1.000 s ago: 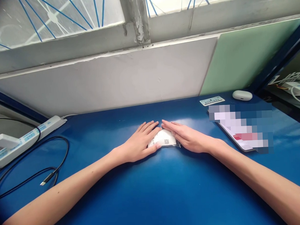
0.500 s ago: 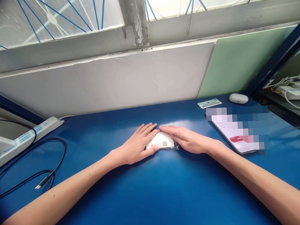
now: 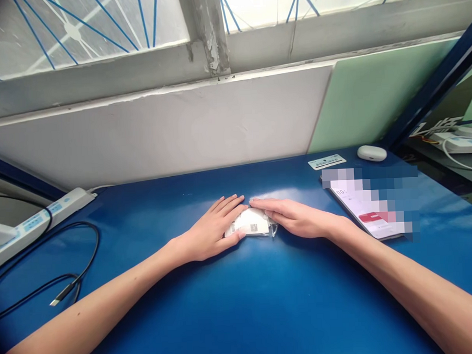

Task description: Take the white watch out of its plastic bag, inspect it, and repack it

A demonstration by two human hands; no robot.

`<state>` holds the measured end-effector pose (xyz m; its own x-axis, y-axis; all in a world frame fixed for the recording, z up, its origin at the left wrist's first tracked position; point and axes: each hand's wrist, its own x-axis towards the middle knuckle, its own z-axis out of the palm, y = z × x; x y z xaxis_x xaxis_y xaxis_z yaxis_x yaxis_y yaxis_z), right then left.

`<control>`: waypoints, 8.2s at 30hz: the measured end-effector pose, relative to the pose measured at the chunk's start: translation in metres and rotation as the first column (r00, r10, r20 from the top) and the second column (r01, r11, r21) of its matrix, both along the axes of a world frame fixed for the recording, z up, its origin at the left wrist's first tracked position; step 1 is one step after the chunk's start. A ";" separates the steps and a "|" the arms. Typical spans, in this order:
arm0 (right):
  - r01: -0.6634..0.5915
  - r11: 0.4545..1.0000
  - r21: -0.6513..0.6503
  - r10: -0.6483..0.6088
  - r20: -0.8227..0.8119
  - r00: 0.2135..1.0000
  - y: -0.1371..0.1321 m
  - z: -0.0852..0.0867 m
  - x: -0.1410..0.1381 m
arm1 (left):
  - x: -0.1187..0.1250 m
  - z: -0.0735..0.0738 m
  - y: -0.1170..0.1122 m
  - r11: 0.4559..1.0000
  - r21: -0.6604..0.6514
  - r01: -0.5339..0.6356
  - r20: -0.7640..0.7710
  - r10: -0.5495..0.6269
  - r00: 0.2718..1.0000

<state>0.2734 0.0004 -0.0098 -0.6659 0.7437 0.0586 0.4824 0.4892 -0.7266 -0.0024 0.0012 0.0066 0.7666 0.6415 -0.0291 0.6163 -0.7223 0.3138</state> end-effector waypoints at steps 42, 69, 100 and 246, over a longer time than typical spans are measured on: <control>0.086 0.854 0.514 -0.092 -0.013 0.996 -0.013 -0.006 -0.013 | 0.000 -0.005 -0.006 0.996 0.070 -0.061 0.196 0.046 0.979; 0.039 0.809 0.586 -0.122 0.104 0.987 -0.007 -0.004 -0.008 | 0.000 -0.006 -0.002 0.979 0.122 -0.162 0.126 0.147 0.981; 0.122 0.858 0.499 -0.131 -0.018 0.991 -0.011 -0.007 -0.019 | -0.004 -0.007 0.002 0.985 0.162 -0.057 0.186 0.026 0.982; 0.317 0.727 0.609 -0.317 -0.112 0.942 -0.003 0.003 0.000 | -0.004 -0.006 0.005 0.986 0.096 -0.138 0.135 0.125 0.983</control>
<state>0.2735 -0.0026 -0.0071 -0.3980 0.7162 0.5732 0.6903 0.6454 -0.3271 -0.0061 0.0067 0.0009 0.6685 0.7311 0.1361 0.6675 -0.6706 0.3237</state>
